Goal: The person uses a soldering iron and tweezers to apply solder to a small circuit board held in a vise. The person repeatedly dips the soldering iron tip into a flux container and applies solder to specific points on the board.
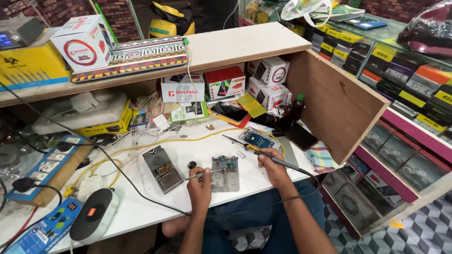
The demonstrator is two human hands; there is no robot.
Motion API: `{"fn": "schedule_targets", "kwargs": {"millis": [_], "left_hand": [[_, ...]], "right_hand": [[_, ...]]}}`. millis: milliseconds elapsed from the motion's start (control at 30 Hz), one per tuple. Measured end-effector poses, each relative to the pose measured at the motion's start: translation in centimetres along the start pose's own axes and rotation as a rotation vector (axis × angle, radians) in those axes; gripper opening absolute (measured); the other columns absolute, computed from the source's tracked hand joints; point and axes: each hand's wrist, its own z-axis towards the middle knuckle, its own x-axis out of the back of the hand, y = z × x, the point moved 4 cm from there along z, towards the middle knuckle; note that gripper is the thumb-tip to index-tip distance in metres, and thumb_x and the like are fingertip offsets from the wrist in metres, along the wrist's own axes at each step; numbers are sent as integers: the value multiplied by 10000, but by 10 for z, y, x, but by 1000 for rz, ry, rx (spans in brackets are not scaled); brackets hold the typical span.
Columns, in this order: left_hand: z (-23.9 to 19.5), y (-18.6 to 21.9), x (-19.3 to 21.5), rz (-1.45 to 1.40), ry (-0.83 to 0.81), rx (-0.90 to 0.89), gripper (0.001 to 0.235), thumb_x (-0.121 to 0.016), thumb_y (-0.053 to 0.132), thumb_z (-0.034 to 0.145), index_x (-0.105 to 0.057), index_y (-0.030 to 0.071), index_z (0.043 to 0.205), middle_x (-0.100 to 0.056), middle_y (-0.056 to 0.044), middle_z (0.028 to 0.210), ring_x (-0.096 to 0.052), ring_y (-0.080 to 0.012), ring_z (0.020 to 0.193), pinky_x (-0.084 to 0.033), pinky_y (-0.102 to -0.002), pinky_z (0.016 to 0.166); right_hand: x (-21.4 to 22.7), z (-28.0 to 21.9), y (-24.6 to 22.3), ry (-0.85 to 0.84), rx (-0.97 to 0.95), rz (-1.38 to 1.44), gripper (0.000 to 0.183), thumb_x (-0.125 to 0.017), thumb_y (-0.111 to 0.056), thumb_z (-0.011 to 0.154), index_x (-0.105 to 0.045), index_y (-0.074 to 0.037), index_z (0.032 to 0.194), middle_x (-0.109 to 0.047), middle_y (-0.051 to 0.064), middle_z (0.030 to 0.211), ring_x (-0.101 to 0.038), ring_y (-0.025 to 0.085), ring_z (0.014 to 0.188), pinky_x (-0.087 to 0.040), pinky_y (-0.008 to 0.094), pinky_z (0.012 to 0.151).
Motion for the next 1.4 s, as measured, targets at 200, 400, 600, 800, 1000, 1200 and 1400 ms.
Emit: {"fn": "schedule_targets", "kwargs": {"millis": [200,400,600,800,1000,1200,1400], "left_hand": [[5,-7,0,-11,-32,82,287,-644,271,985,-636,-6,1060,-767,-120,826,-736,-143,721,-582,-280,664],[8,-26,4,-134,-7,169,312,-668,261,978,-682,-36,1074,-776,-137,869,-741,-154,773,-586,-285,700],[4,-28,3,-115,-58,223,280,-673,182,962,-718,-42,1125,-784,-133,907,-737,-166,801,-596,-281,711],[8,-7,0,27,-123,167,221,-687,96,942,-733,-58,1094,-762,-149,982,-760,-171,876,-610,-275,755],[16,0,-3,104,-140,227,218,-691,107,949,-751,-55,1083,-775,-138,962,-745,-182,870,-589,-279,776],[21,1,-7,177,-150,309,210,-703,124,936,-766,-36,1058,-786,-137,941,-758,-179,828,-607,-278,719],[21,2,-8,139,-131,287,209,-684,128,959,-758,-31,1071,-777,-144,962,-756,-183,857,-604,-277,738]], "right_hand": [[-12,-3,-7,19,14,-300,196,-697,11,898,-669,31,1090,-717,102,910,-650,147,776,-548,302,712],[-19,-11,-3,-4,-99,-649,148,-764,-104,884,-708,28,919,-733,72,738,-670,106,656,-531,255,589],[-20,-13,-1,-45,9,-828,198,-773,-155,877,-711,2,774,-705,46,625,-623,81,555,-469,242,509],[-25,-12,-5,-30,-38,-954,226,-765,-192,878,-711,-23,739,-708,39,643,-630,99,549,-477,258,515],[-27,-7,-6,7,-125,-1037,220,-776,-206,855,-711,-28,743,-725,46,670,-656,122,561,-500,266,520],[-29,-3,-4,-50,-95,-1079,183,-768,-202,848,-739,-23,822,-740,71,716,-690,138,607,-537,272,569],[-29,-3,-2,-59,-114,-1059,186,-759,-212,847,-739,-28,822,-749,63,725,-707,137,602,-538,268,565]]}}
